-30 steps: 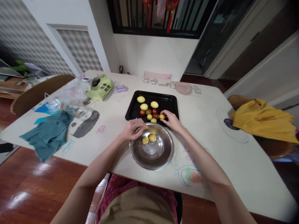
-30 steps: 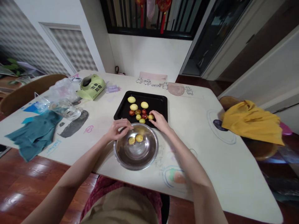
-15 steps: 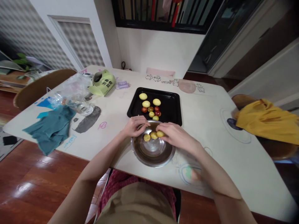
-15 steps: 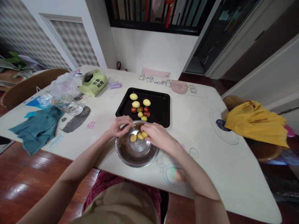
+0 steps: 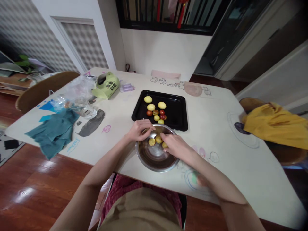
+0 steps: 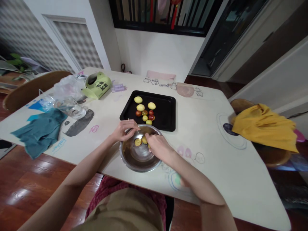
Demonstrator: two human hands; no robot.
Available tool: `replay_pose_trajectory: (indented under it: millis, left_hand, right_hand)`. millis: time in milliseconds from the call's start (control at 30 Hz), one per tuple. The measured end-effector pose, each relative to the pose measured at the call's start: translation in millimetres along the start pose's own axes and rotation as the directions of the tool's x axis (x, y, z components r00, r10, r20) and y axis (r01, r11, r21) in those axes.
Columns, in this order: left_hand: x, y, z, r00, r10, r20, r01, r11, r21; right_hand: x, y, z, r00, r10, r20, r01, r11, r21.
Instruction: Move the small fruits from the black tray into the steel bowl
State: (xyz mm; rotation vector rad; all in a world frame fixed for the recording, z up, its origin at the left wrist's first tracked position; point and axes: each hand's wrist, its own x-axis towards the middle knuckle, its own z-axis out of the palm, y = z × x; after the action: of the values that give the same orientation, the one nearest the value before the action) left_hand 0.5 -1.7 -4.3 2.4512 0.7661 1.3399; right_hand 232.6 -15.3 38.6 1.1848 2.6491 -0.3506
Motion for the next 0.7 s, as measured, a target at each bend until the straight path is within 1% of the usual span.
replay_pose_trajectory:
  millis: [100,267,467,700]
  left_hand:
    - [-0.7,-0.9,0.3,1.000,0.008,-0.001,-0.008,1.000,0.006]
    - [-0.2,-0.4,-0.1,1.000,0.003,0.003,-0.003,1.000,-0.001]
    - [0.0,-0.6,-0.6,1.000,0.003,0.006,-0.003,1.000,0.002]
    - [0.3,-1.5,0.5,1.000,0.012,0.003,-0.012,1.000,0.003]
  right_hand:
    - [0.0,-1.1,0.8,1.000,-0.007,0.006,0.007,1.000,0.008]
    - [-0.9,-0.3,1.3,0.998,-0.056,-0.029,0.056,0.998,0.004]
    - [-1.8,-0.8,-3.5,0.999,-0.030,-0.036,0.031,0.999,0.030]
    - [-8.1,9.5,-19.6,0.998,-0.010,-0.062,0.014,0.997,0.070]
